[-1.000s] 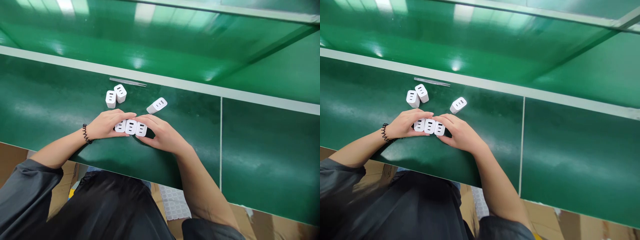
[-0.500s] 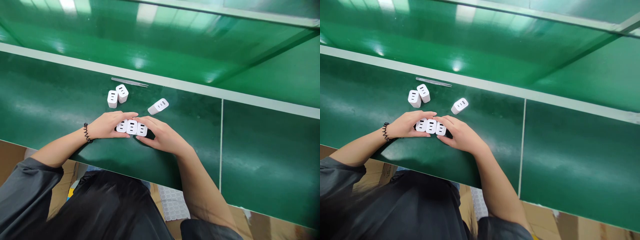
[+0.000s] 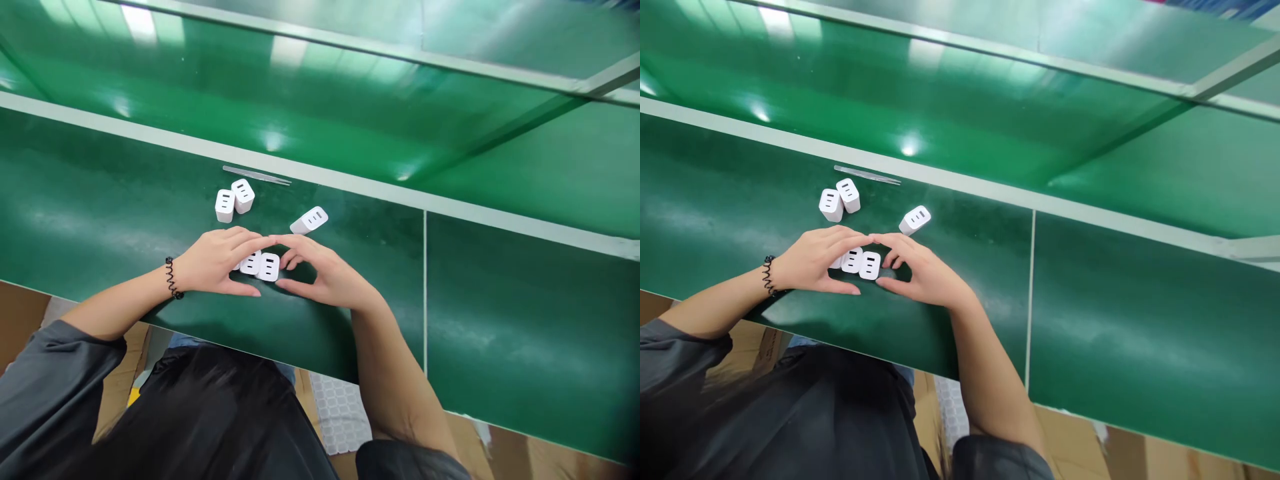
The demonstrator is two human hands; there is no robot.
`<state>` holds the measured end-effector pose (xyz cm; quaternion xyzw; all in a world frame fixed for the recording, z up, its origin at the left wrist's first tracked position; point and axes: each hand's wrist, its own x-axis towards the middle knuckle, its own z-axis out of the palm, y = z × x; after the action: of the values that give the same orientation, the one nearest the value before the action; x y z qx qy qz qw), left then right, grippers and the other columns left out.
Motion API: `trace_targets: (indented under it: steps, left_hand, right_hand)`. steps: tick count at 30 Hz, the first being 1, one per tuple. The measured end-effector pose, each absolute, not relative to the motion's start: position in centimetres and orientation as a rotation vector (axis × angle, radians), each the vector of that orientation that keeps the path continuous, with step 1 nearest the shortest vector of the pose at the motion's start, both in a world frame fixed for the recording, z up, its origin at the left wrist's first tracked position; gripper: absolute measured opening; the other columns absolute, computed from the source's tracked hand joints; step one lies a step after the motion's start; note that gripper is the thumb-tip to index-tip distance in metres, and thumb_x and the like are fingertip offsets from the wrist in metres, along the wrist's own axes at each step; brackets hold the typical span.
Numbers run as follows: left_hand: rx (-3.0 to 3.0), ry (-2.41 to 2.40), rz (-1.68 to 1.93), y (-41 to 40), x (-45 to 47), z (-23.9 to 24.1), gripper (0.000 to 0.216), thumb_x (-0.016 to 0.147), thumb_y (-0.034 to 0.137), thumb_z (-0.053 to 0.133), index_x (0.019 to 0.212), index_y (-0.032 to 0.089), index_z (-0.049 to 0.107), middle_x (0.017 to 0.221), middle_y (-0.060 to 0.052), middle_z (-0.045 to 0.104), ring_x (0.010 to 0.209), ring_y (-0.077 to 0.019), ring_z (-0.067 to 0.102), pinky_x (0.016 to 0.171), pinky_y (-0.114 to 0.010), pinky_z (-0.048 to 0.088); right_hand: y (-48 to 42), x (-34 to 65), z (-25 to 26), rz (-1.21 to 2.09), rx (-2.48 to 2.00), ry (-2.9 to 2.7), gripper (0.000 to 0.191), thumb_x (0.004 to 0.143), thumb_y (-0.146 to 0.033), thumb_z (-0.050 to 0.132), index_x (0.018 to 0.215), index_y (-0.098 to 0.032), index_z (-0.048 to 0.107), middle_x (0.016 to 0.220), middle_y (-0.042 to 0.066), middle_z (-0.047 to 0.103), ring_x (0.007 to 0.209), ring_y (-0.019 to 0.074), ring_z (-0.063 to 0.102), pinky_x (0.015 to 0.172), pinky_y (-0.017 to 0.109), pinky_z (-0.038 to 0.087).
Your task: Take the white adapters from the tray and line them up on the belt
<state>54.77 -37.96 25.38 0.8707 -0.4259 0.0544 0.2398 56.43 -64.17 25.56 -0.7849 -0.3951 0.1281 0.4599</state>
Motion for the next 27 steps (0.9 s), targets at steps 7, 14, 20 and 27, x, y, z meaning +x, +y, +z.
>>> trace_targets:
  steps: [7,14,20,27]
  left_hand:
    - [2.286,-1.075,0.254,-38.2,54.5,25.8,0.067,0.087,0.069,0.058,0.13,0.018,0.054,0.12,-0.01,0.068,0.106,-0.0243,0.064,0.091,-0.037,0.053]
    - [2.291,-0.65,0.482,-34.4,57.9,25.5,0.06,0.086,0.044,0.07,0.136,0.02,0.048,0.136,-0.013,0.056,0.127,-0.0276,0.05,0.106,-0.046,0.047]
    - [2.293,-0.539,0.202,-33.8,59.4,23.0,0.068,0.086,0.028,0.068,0.146,0.024,0.038,0.142,-0.011,0.052,0.129,-0.0262,0.05,0.097,-0.041,0.053]
    - [2.4,-0.595,0.26,-32.7,59.5,24.3,0.079,0.081,0.037,0.076,0.148,0.021,0.038,0.146,-0.012,0.049,0.133,-0.0287,0.047,0.113,-0.046,0.042]
  right_hand:
    - [-64.9,58.4,23.6,-0.313,-2.274,-0.425,0.052,0.082,-0.041,0.07,0.13,-0.023,0.058,0.124,0.011,0.062,0.077,0.018,0.061,0.062,0.034,0.055]
    - [-62.1,62.0,21.9,0.082,-2.199,-0.443,0.061,0.081,-0.037,0.066,0.139,-0.024,0.049,0.12,0.008,0.068,0.063,0.0144,0.057,0.065,0.036,0.058]
    - [-58.3,65.0,22.0,0.152,-2.144,-0.675,0.066,0.076,-0.018,0.059,0.142,-0.024,0.051,0.132,0.011,0.055,0.09,0.0201,0.061,0.074,0.037,0.058]
    - [-56.1,64.3,21.4,0.316,-1.915,-0.747,0.076,0.077,-0.016,0.055,0.15,-0.03,0.041,0.129,0.008,0.06,0.088,0.0178,0.062,0.078,0.036,0.057]
